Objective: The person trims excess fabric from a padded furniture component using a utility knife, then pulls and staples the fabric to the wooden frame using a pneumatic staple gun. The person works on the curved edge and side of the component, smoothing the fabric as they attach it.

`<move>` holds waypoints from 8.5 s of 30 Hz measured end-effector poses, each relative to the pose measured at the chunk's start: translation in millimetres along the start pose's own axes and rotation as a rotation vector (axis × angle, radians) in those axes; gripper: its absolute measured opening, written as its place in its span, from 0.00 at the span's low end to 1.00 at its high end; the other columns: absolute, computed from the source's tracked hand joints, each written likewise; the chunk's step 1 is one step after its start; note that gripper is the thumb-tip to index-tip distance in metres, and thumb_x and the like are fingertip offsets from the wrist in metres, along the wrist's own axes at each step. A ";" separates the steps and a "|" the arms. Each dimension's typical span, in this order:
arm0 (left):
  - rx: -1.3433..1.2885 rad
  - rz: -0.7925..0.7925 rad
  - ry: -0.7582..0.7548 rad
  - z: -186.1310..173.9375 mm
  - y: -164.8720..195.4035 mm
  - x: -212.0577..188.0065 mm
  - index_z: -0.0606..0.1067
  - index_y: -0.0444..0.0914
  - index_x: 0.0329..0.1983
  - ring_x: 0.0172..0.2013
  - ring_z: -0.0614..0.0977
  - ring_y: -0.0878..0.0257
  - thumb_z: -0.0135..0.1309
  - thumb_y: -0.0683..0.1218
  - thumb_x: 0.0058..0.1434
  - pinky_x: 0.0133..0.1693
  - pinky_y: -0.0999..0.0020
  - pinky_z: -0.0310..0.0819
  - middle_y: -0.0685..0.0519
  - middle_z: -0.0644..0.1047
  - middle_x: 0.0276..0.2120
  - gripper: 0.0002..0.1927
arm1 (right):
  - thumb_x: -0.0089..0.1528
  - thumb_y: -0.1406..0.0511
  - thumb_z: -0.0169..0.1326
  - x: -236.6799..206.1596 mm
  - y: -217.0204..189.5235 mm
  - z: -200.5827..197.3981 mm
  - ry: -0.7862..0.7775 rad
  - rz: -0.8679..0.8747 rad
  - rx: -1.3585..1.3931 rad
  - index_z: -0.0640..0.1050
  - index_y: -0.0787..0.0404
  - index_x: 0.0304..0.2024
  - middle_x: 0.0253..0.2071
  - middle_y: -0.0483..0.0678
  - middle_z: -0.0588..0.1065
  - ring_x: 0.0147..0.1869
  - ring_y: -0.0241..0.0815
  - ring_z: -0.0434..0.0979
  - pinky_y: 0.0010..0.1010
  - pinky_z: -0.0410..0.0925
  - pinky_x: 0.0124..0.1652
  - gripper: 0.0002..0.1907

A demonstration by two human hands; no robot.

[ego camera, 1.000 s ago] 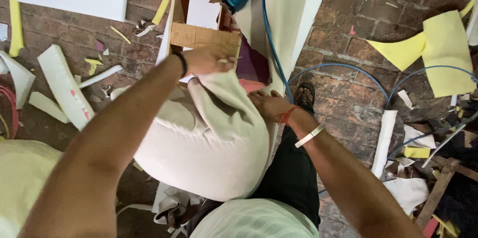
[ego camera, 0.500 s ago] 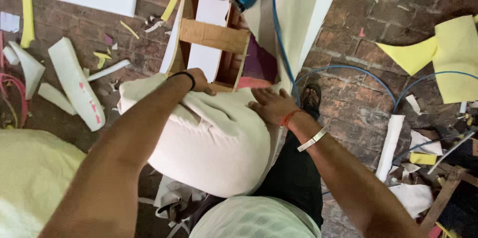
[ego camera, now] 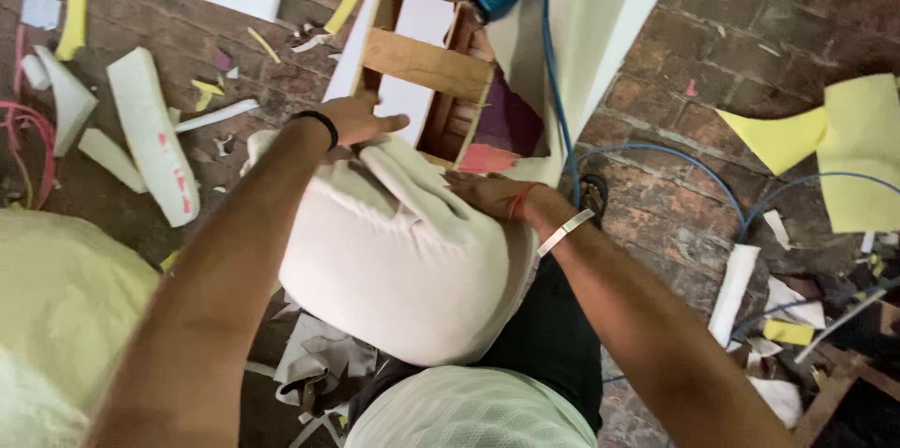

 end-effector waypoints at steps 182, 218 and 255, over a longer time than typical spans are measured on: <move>0.242 -0.013 0.217 92.6 47.6 57.6 0.84 0.42 0.48 0.51 0.84 0.50 0.58 0.50 0.63 0.49 0.53 0.79 0.47 0.82 0.51 0.13 | 0.58 0.59 0.56 -123.6 26.8 -180.0 0.117 0.150 -0.668 0.81 0.49 0.45 0.33 0.46 0.80 0.38 0.44 0.82 0.40 0.74 0.43 0.13; 0.215 -0.103 0.136 98.7 43.2 65.7 0.82 0.46 0.50 0.52 0.82 0.54 0.57 0.52 0.64 0.50 0.59 0.78 0.51 0.81 0.52 0.14 | 0.50 0.59 0.62 1.7 -8.6 -113.3 -0.158 0.309 0.199 0.80 0.67 0.15 0.18 0.52 0.78 0.22 0.41 0.77 0.34 0.68 0.28 0.17; 0.147 0.720 0.493 72.3 -101.4 -101.3 0.62 0.29 0.69 0.74 0.54 0.38 0.56 0.73 0.58 0.68 0.37 0.37 0.31 0.55 0.71 0.52 | 0.57 0.54 0.66 -120.8 -88.6 34.1 0.730 -0.153 0.224 0.61 0.69 0.71 0.63 0.63 0.69 0.65 0.54 0.68 0.44 0.62 0.60 0.48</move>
Point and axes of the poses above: each hand's wrist, its own x-axis towards the middle knuckle, its own z-axis out of the palm, y = z × x, the point moved 2 cm from there along x, towards the middle knuckle
